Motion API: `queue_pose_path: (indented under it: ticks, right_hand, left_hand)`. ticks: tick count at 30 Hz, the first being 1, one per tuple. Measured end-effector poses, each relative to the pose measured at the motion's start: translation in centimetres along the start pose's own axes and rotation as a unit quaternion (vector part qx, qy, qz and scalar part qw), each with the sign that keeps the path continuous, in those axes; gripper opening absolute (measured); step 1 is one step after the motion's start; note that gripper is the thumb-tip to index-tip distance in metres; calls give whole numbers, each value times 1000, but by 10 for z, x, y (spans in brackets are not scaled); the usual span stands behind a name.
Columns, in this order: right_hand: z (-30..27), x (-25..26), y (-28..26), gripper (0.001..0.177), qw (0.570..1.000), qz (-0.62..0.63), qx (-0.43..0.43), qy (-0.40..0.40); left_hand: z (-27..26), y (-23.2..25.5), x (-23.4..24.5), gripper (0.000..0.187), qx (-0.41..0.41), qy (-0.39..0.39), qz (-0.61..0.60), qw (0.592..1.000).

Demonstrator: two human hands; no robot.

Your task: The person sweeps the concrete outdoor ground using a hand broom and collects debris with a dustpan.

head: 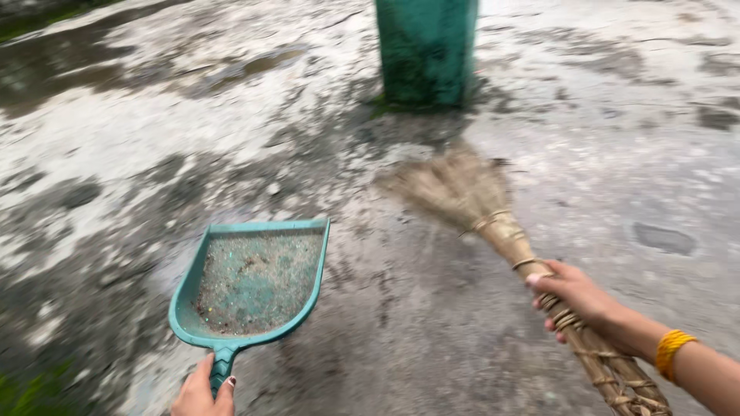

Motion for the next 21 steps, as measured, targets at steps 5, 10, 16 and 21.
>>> queue_pose_path:
  ticks: [5, 10, 16, 21]
  right_hand:
    - [4, 132, 55, 43, 974, 201, -20, 105]
    - [42, 236, 134, 29, 949, 262, -59, 164]
    - [91, 218, 152, 19, 948, 243, -134, 154]
    - [90, 83, 75, 50, 988, 117, -88, 41]
  left_hand:
    - [17, 55, -83, 75, -23, -99, 57, 993]
    - [23, 112, -148, 78, -74, -130, -9, 989]
    - [31, 131, -211, 72, -96, -198, 14, 975]
    - [51, 117, -237, 76, -154, -210, 55, 964]
Point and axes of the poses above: each hand's wrist, its own z-axis towards the middle knuckle, its own x-axis out of the back of the hand, y = z × x, the point moved 6 cm from there along z, towards the middle knuckle, and after that the axes turned 15 degrees about -x, right-handed, at the moved point
